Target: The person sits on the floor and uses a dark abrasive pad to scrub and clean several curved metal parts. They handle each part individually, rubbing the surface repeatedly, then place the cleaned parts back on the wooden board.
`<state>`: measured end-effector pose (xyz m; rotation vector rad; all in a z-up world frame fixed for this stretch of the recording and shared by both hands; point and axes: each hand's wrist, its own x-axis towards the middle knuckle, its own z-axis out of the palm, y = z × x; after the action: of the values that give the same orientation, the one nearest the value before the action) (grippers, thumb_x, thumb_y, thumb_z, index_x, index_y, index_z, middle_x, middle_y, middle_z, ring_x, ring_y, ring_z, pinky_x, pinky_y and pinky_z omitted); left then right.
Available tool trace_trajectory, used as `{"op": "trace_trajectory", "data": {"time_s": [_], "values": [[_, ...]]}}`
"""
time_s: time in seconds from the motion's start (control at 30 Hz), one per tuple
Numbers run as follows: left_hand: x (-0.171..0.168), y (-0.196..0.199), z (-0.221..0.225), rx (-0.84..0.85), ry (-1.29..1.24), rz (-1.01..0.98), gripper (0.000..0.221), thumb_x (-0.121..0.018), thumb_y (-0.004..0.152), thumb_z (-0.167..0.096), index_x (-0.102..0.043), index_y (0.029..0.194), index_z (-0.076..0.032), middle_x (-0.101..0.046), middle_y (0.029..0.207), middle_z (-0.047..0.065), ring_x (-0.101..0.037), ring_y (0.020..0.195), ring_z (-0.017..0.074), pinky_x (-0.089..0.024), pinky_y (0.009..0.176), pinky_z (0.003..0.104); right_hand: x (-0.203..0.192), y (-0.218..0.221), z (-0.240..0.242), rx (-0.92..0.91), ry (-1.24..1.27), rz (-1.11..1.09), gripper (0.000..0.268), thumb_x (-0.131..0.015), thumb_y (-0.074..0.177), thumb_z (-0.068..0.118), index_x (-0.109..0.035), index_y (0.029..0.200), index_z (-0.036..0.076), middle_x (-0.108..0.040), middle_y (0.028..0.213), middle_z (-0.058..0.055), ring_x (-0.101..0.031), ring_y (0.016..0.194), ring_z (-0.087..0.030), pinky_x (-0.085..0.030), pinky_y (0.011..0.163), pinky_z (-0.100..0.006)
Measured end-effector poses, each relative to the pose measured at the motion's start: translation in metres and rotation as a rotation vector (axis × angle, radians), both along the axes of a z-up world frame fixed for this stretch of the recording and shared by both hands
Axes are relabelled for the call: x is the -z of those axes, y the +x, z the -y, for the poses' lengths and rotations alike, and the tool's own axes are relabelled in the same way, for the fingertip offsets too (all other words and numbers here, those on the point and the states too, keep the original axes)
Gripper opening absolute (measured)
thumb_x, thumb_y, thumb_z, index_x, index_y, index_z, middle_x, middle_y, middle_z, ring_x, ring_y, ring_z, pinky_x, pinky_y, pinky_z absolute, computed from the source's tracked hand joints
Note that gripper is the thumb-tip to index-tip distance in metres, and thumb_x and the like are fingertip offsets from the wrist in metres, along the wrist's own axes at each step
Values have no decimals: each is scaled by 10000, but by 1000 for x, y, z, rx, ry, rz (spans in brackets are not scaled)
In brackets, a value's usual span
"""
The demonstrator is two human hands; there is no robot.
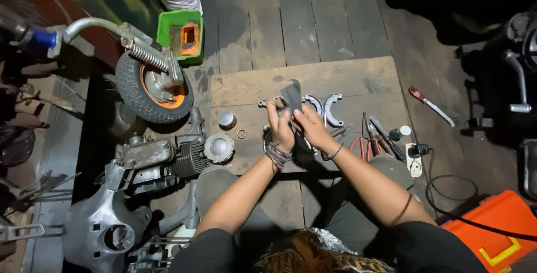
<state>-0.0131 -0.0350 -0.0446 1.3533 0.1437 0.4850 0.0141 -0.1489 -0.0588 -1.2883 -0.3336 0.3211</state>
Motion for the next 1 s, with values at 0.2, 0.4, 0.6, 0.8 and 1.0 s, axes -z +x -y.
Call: {"op": "trace_trajectory", "data": {"time_s": [0.2, 0.4, 0.6, 0.8, 1.0], "values": [[-11, -1, 1, 8, 19, 7, 244, -537, 873, -290, -468, 1027, -115, -473, 887, 78, -478, 815, 204, -434, 739, 316, -5, 5, 3, 4, -2, 43, 188, -436, 1103, 154, -569, 1004, 67, -467, 636, 6, -439, 504, -97, -372, 482, -232], [-16, 1, -8, -31, -22, -8, 225, -509, 892, -261, -454, 1061, -123, -466, 917, 86, -466, 845, 193, -436, 777, 323, -61, -10, -7, -37, -2, 25, 193, -421, 1103, 141, -567, 1004, 65, -451, 653, 20, -444, 506, -93, -388, 478, -235], [0, -13, 9, 58, 59, -52, 240, -530, 898, -310, -474, 1039, -124, -480, 853, 94, -515, 838, 234, -444, 793, 351, -21, 4, 9, -9, -50, 57, 209, -415, 1104, 148, -577, 1009, 57, -435, 592, 20, -418, 471, -82, -356, 439, -229], [8, 11, -5, -44, -10, -78, 211, -519, 905, -251, -469, 1065, -124, -477, 885, 118, -494, 860, 250, -429, 843, 347, -23, -2, -6, -34, -62, 46, 186, -451, 1102, 160, -564, 980, 75, -424, 572, 28, -408, 462, -77, -337, 435, -218], [2, -7, 5, 7, -16, -114, 272, -523, 909, -341, -471, 1035, -106, -493, 737, 129, -575, 713, 279, -471, 672, 363, -32, 4, -2, 8, -110, 2, 226, -442, 1103, 197, -547, 931, 94, -422, 528, -18, -438, 413, -112, -378, 382, -238]]}}
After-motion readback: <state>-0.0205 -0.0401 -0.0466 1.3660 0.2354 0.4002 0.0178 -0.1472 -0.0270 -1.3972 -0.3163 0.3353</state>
